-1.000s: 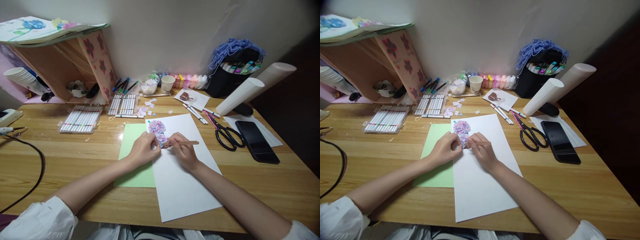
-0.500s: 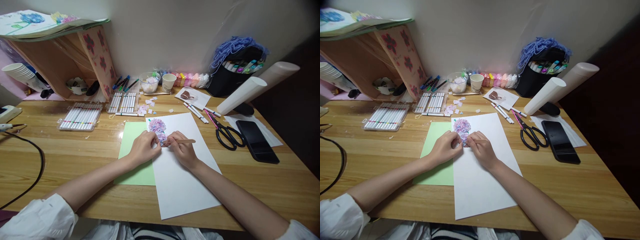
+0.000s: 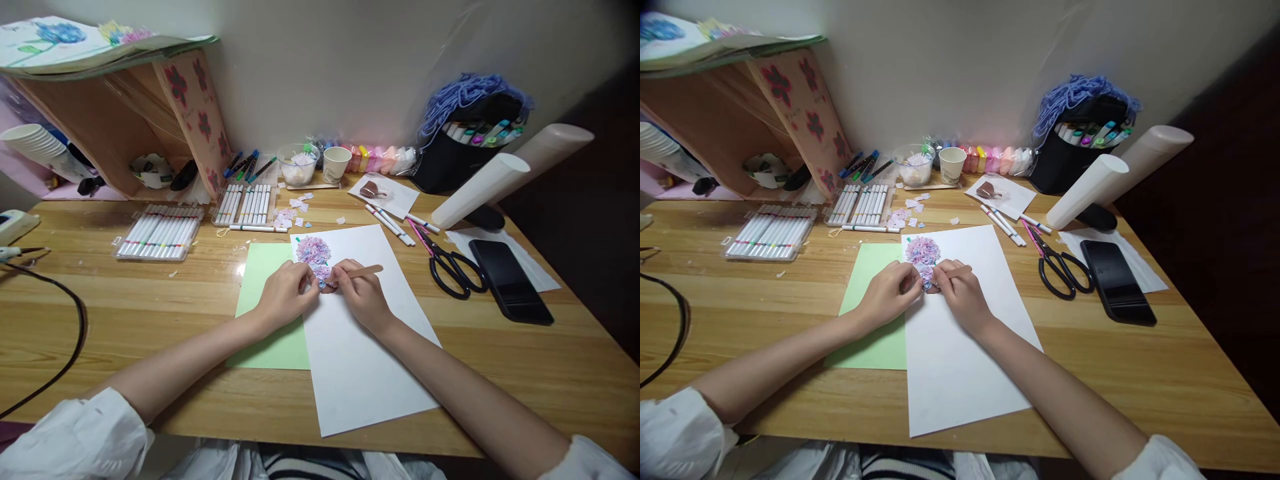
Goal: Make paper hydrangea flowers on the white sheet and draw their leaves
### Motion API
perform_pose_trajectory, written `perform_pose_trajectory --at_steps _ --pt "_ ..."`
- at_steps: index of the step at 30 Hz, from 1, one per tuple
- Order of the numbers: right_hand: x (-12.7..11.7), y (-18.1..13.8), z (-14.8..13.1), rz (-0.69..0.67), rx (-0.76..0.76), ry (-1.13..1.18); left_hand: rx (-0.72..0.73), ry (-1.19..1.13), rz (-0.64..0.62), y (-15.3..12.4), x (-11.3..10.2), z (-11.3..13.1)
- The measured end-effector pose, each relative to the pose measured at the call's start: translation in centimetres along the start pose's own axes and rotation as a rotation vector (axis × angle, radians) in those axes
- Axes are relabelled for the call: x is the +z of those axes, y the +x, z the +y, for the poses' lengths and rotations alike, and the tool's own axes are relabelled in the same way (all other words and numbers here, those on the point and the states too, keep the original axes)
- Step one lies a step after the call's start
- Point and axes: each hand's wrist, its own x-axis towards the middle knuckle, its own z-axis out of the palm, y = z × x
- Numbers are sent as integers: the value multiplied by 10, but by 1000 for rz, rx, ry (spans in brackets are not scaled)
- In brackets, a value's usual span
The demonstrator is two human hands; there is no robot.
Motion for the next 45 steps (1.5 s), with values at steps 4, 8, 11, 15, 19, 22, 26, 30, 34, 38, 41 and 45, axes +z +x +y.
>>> perform_pose_trajectory --at_steps 4,8,11,15,19,22,26,30,34,38,41,45 --pt "0 -2 1 19 38 54 20 12 -4 -2 0 0" --pt "-1 -3 0 46 5 52 37 45 22 -4 2 0" --pt "-2 -3 -1 49 -18 29 54 71 30 -4 3 1" --pt "-2 -2 -2 40 -42 -2 56 90 33 -3 3 1" --pt "-2 -2 -2 25 -51 -3 39 76 29 -2 2 1" --pt "-2 -2 -2 11 -48 -8 24 65 25 -1 3 2" --pt "-2 -2 -1 17 -59 -22 3 62 23 -1 3 3" --pt "-2 -2 -1 35 -74 -20 1 53 26 -1 4 3" --pt "-2 -1 -2 28 -83 -37 5 48 27 0 4 2" --pt "-1 0 -3 19 -82 -68 3 44 28 0 4 1" --pt "-1 1 -3 22 -48 -72 -17 42 25 0 5 1" --pt "-1 -1 -2 39 -11 -26 -43 33 34 0 4 1"
